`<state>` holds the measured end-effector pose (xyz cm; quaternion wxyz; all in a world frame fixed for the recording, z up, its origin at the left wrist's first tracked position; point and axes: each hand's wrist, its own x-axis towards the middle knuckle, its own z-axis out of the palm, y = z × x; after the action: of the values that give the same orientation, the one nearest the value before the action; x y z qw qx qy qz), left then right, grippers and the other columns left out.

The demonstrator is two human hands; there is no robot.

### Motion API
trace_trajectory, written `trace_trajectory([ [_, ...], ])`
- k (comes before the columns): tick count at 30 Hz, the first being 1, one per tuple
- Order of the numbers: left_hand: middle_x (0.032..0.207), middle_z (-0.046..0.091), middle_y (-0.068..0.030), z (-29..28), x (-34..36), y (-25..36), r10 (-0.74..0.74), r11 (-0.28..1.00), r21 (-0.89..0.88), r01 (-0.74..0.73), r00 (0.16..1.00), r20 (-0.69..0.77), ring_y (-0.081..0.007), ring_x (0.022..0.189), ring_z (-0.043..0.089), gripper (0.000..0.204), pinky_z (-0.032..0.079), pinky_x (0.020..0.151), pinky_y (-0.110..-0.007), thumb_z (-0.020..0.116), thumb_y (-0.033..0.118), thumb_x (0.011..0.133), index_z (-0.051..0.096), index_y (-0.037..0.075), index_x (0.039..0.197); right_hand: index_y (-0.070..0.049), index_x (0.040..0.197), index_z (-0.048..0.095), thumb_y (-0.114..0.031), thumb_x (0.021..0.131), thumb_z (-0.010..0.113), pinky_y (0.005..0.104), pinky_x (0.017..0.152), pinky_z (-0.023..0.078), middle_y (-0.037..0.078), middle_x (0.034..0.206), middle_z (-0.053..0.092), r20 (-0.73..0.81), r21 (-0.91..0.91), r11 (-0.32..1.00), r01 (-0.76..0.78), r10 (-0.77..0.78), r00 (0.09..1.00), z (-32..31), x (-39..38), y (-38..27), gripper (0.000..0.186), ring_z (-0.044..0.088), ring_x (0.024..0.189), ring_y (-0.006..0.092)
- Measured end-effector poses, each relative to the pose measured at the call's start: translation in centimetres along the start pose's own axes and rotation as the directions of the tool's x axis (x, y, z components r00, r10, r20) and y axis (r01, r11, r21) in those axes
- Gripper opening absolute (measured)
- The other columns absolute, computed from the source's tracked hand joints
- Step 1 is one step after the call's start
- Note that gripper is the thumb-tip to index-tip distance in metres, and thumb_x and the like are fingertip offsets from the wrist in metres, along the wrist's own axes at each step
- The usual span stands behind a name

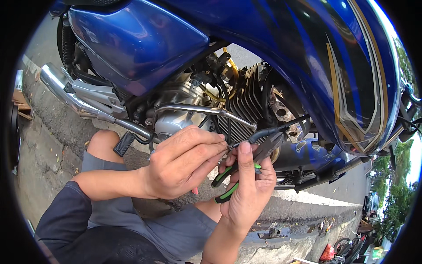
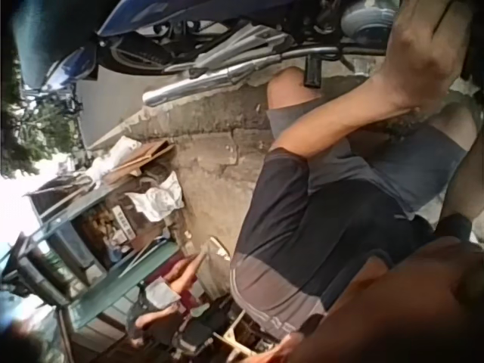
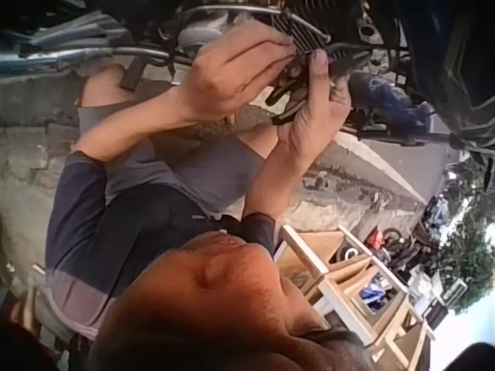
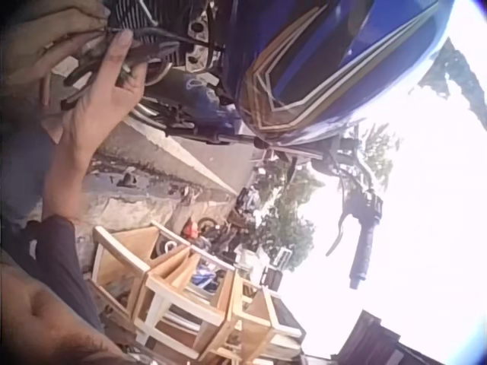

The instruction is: The person works on a motorcycle cable, using pliers and hands to strip the wire end and fit a metal connector onto it.

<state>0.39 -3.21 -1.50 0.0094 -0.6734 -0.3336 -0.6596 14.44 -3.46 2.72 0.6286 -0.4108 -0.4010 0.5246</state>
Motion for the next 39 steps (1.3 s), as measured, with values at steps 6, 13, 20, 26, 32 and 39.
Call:
trace_trajectory([
  [6,0.101,0.074,-0.0158,-0.3,0.2,0.4,-0.193,0.974,-0.112,0.197,0.980,0.043,-0.0243,0.087,0.074,0.022,0.059,0.072,-0.032,0.084,-0.007,0.084,0.075,-0.008,0.105,0.003,0.116,0.071,-0.003,0.106,0.072,0.0212,0.064,0.046,0.003,0.089,0.069,0.025,-0.382,0.890,0.249,-0.259,0.965,-0.4,-1.1,0.5,0.011,0.058,0.076,0.0053],
  [13,0.100,0.077,-0.0029,-1.3,1.3,-0.2,-0.635,0.157,-0.490,0.857,0.468,0.615,-0.0032,0.084,0.062,0.022,0.049,0.072,-0.022,0.073,0.016,0.108,0.075,-0.004,0.118,0.004,0.132,0.068,0.002,0.096,0.074,0.0233,0.066,0.047,0.004,0.096,0.068,0.198,-0.516,0.857,0.016,0.101,0.975,-3.9,-2.4,-0.4,0.036,0.059,0.076,0.0088],
  [20,0.092,0.076,-0.0017,-2.7,2.5,-2.3,-0.490,-0.055,-0.365,0.929,0.294,0.821,-0.0047,0.073,0.054,0.031,0.045,0.067,-0.021,0.071,0.027,0.111,0.081,-0.002,0.116,0.005,0.154,0.053,0.003,0.096,0.066,0.0278,0.081,0.053,0.008,0.105,0.066,0.334,-0.564,0.812,-0.149,0.389,0.859,-7.2,-2.0,-4.4,0.059,0.064,0.089,0.0148],
  [26,0.085,0.071,0.0022,-3.2,3.3,-2.6,-0.487,-0.063,-0.360,0.931,0.286,0.825,-0.0027,0.068,0.048,0.029,0.040,0.063,-0.021,0.074,0.026,0.108,0.081,-0.001,0.116,-0.006,0.165,0.051,0.005,0.098,0.065,0.0335,0.082,0.054,0.015,0.103,0.068,0.719,-0.695,0.053,0.717,0.055,0.693,-4.4,-0.3,-8.6,0.069,0.066,0.087,0.0284],
  [32,0.085,0.071,0.0011,-3.3,3.1,-1.7,-0.561,0.492,-0.385,0.780,0.623,0.544,-0.0044,0.074,0.056,0.022,0.044,0.064,-0.025,0.076,0.018,0.105,0.080,-0.003,0.108,-0.028,0.161,0.061,0.008,0.093,0.062,0.0465,0.095,0.050,0.014,0.115,0.065,0.739,-0.571,-0.382,0.727,0.147,0.658,-1.8,1.5,-11.5,0.076,0.064,0.106,0.0339],
  [39,0.086,0.074,-0.0114,-3.3,3.7,-0.5,-0.491,0.792,-0.250,0.557,0.825,0.282,-0.0178,0.074,0.067,0.015,0.049,0.063,-0.036,0.077,0.009,0.099,0.077,-0.004,0.105,-0.036,0.159,0.062,0.000,0.096,0.063,0.0480,0.109,0.047,0.015,0.147,0.065,0.910,-0.191,-0.712,0.676,0.130,0.394,-1.4,3.9,-11.3,0.073,0.064,0.132,0.0325],
])
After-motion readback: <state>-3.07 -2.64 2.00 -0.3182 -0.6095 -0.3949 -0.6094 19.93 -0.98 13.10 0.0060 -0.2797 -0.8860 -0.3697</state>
